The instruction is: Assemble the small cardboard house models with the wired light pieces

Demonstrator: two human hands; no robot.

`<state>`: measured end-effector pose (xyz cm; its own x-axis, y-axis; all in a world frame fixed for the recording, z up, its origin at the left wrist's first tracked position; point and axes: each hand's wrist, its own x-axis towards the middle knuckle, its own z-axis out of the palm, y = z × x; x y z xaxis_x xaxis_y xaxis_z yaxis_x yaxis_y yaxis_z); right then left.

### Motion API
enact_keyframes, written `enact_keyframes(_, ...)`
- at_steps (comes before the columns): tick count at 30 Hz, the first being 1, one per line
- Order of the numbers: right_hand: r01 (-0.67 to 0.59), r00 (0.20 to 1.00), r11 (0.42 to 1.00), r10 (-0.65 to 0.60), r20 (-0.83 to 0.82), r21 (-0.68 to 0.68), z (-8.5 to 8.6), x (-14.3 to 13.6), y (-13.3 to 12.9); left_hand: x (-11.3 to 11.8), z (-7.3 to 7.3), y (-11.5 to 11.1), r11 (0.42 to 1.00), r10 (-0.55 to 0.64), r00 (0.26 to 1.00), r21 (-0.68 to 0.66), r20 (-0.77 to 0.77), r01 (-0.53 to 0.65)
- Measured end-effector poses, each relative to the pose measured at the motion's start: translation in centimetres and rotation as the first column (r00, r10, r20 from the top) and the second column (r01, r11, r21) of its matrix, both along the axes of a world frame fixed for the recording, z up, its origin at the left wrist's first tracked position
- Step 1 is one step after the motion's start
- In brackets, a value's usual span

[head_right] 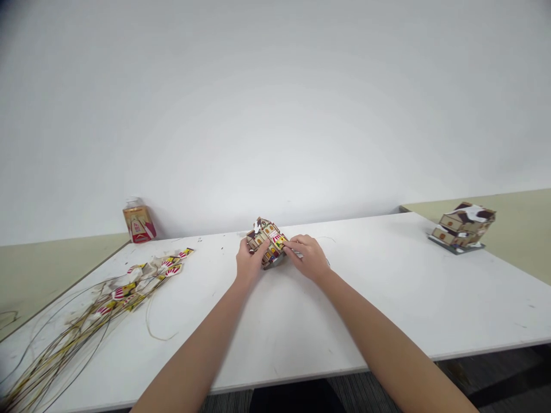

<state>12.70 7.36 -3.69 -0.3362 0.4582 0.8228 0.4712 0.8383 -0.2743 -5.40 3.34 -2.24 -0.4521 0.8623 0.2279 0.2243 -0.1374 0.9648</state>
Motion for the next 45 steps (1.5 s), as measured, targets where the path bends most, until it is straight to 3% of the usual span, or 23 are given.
enact_keyframes(26, -0.024, 0.994, 0.994, 0.013, -0.107, -0.105, 0.3, 0.0, -1.0, 0.6, 0.2, -1.2, 0.996, -0.038, 0.991, 0.074, -0.126, 0.047)
enact_keyframes(34, 0.058, 0.991, 0.986, -0.075, -0.109, -0.157, 0.8, 0.0, -1.2, 1.0, 0.5, -1.6, 0.993, -0.068, 0.987, 0.088, -0.144, 0.082)
enact_keyframes(45, -0.018, 0.983, 0.979, -0.020, -0.184, -0.205, 0.6, -0.2, -1.1, 0.8, 0.6, -1.8, 0.982, -0.116, 0.976, 0.126, -0.183, 0.141)
